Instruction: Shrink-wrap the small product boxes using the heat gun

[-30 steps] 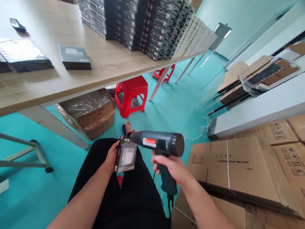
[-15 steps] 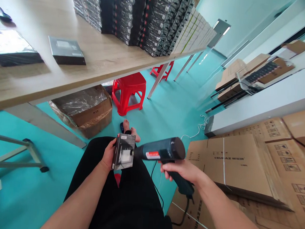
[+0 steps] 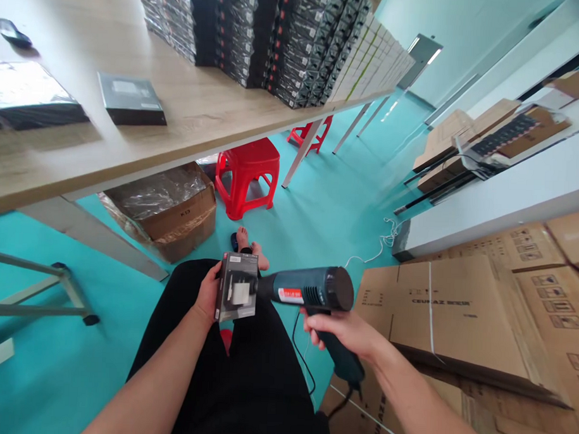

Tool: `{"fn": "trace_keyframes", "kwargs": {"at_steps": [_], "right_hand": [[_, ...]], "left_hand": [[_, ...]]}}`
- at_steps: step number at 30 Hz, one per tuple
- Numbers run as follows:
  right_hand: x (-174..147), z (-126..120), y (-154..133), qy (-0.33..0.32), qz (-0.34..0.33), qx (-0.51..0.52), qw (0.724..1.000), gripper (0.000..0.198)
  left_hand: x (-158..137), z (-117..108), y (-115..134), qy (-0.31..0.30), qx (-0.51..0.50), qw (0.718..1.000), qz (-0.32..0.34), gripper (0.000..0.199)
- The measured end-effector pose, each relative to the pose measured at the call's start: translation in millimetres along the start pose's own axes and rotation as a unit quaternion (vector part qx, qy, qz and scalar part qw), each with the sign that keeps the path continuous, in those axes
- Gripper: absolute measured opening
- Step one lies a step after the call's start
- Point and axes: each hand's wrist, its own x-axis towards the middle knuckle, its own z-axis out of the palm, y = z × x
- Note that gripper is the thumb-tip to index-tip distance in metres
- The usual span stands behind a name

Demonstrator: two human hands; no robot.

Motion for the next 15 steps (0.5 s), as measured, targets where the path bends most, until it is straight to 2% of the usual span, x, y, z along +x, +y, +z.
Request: {"fn": "trace_keyframes", "kwargs": {"at_steps": [3, 5, 8, 10, 11, 15], "right_hand": [[-18.2, 2.0, 6.3, -0.090, 0.028, 0.003, 0.996, 0.022], [-28.7, 1.7, 13.3, -0.108, 0.023, 0.053, 0.992, 0.025], [-33.7, 2.2, 28.0, -0.033, 0.003, 0.121, 0.992, 0.031], [-32.2, 6.3, 37.2, 0.031, 0.003, 0.139, 0.990, 0.031], [-31.1, 9.9, 40.6, 0.043, 0.003, 0.142, 0.989, 0.031], [-27.0, 30.6, 42.4, -0.024, -0.021, 0.168, 0.985, 0.031]], "left_hand": [[-2.8, 3.1, 0.7, -0.046, 0.018, 0.999, 0.010, 0.067], [-1.3, 3.7, 0.8, -0.033, 0.020, 0.998, 0.050, 0.065], [6.0, 0.8, -0.1, -0.001, 0.000, 0.995, 0.103, 0.053], [11.9, -3.3, -1.2, 0.018, -0.003, 0.994, 0.105, 0.049], [14.4, -5.5, -2.0, 0.025, 0.001, 0.995, 0.097, 0.048], [19.6, -10.9, -5.2, 0.030, 0.017, 0.996, 0.083, 0.049]]}}
